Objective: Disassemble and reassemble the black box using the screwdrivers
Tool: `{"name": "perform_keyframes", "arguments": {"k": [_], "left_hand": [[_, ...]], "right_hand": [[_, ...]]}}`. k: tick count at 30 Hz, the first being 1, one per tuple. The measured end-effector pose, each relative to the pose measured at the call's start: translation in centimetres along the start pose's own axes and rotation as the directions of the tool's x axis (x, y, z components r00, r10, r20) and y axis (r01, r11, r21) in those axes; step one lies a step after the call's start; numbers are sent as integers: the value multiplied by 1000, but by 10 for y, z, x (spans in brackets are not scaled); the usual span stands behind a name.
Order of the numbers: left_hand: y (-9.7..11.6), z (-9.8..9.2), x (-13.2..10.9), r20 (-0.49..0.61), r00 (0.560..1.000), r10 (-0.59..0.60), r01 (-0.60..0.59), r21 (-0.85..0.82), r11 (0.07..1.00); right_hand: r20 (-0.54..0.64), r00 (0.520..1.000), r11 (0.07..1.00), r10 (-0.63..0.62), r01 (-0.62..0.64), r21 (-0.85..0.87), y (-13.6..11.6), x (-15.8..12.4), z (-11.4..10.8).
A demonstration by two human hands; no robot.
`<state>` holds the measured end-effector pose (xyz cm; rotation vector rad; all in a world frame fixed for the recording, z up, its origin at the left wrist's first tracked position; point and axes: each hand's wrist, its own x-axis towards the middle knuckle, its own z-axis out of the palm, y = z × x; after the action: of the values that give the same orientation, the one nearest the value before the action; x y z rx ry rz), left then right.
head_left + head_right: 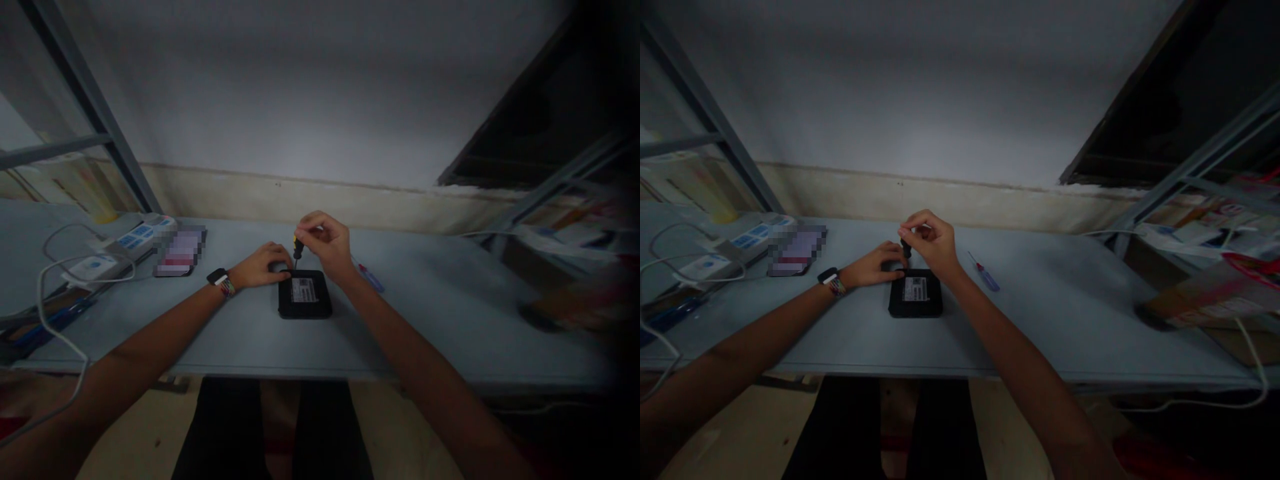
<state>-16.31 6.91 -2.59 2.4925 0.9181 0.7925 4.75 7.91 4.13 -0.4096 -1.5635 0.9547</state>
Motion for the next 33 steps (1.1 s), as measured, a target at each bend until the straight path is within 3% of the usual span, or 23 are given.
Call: {"name": "perform_keyframes", "arguments": {"k": [9,17,33], "left_hand": [[-4,1,-1,2,1000,1,-1,-15,1000],[-5,1,-1,-6,1000,4,-4,-6,1000],[-3,1,-1,-13,1000,10,-10,-23,1000]], "right_hand": [[-7,990,981,142,-139,133,9,0,-14],[106,983,970,148,-165,178,8,2,-11],[217,951,937,222,-269,221,8,1,-12]]}}
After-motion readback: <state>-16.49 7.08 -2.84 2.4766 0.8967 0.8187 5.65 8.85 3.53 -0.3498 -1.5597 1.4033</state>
